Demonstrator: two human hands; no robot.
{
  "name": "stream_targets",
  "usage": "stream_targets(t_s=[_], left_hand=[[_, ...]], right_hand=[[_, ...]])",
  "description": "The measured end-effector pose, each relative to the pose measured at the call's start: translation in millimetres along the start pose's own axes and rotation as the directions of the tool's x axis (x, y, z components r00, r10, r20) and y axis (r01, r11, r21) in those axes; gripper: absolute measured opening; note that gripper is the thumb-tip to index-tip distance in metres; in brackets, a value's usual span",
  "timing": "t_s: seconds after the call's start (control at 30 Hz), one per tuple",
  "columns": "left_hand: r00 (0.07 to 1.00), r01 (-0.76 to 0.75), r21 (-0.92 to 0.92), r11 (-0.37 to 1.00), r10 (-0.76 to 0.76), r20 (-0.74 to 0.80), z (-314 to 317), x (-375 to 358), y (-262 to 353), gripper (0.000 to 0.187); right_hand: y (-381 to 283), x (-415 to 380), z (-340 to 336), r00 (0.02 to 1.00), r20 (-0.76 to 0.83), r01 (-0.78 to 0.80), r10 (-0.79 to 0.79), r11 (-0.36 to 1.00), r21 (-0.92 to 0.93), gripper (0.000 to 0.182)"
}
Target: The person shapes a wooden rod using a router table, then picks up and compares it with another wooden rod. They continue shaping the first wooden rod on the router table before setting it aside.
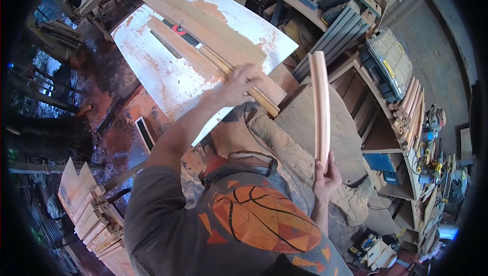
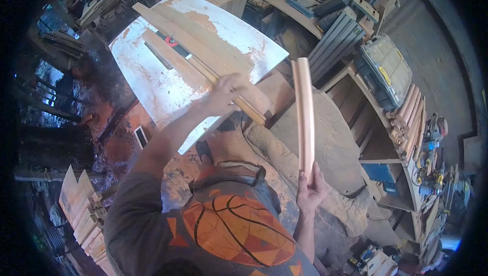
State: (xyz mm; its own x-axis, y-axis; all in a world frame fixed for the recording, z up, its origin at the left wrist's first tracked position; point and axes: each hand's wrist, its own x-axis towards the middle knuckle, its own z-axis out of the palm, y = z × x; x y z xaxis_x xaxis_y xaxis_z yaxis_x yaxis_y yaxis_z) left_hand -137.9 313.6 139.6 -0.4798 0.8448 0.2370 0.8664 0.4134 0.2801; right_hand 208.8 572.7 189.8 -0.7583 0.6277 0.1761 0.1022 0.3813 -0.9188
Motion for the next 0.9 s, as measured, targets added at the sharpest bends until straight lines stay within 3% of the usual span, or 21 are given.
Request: stream_targets(t_s=[0.07,0.1,0.17,0.23,0.37,0.4,0.57,0.73,0.9], left_hand=[[0.893,0.446,0.017,0.895,-0.443,-0.075,-22,-7,15,0.101],[0.898,0.437,0.015,0.900,-0.435,-0.071,-14,-13,9,0.101],[0.683,0.693,-0.067,0.718,-0.683,-0.259,14,-29,-5,0.127],[0.652,0.720,-0.124,0.683,-0.727,-0.218,16,-30,-9,0.137],[0.661,0.746,-0.034,0.665,-0.745,-0.085,17,-21,-21,0.137],[0.638,0.768,-0.034,0.640,-0.769,-0.045,14,-19,-19,0.136],[0.623,0.778,-0.077,0.624,-0.781,-0.037,12,-17,-19,0.138],[0.602,0.796,-0.053,0.603,-0.798,-0.027,9,-17,-26,0.140],[0.594,0.804,-0.040,0.593,-0.804,0.026,8,-16,-31,0.144]], right_hand=[[-6,-3,-11,0.997,0.056,0.049,-0.046,0.998,-0.050,0.051],[-10,-3,-14,0.989,0.112,0.105,-0.095,0.991,-0.083,0.049],[-10,-2,-30,0.990,0.112,0.097,-0.086,0.991,-0.094,0.043],[-3,-1,-67,0.936,0.308,0.242,-0.169,0.946,-0.215,0.040],[-29,21,-111,0.897,0.429,0.272,-0.105,0.897,-0.349,0.037],[-30,27,-116,0.890,0.429,0.319,-0.153,0.882,-0.346,0.036],[-52,54,-121,0.850,0.516,0.352,-0.102,0.840,-0.413,0.038],[-61,77,-111,0.748,0.611,0.587,-0.259,0.687,-0.427,0.040],[-61,88,-108,0.715,0.622,0.634,-0.320,0.671,-0.383,0.040]])
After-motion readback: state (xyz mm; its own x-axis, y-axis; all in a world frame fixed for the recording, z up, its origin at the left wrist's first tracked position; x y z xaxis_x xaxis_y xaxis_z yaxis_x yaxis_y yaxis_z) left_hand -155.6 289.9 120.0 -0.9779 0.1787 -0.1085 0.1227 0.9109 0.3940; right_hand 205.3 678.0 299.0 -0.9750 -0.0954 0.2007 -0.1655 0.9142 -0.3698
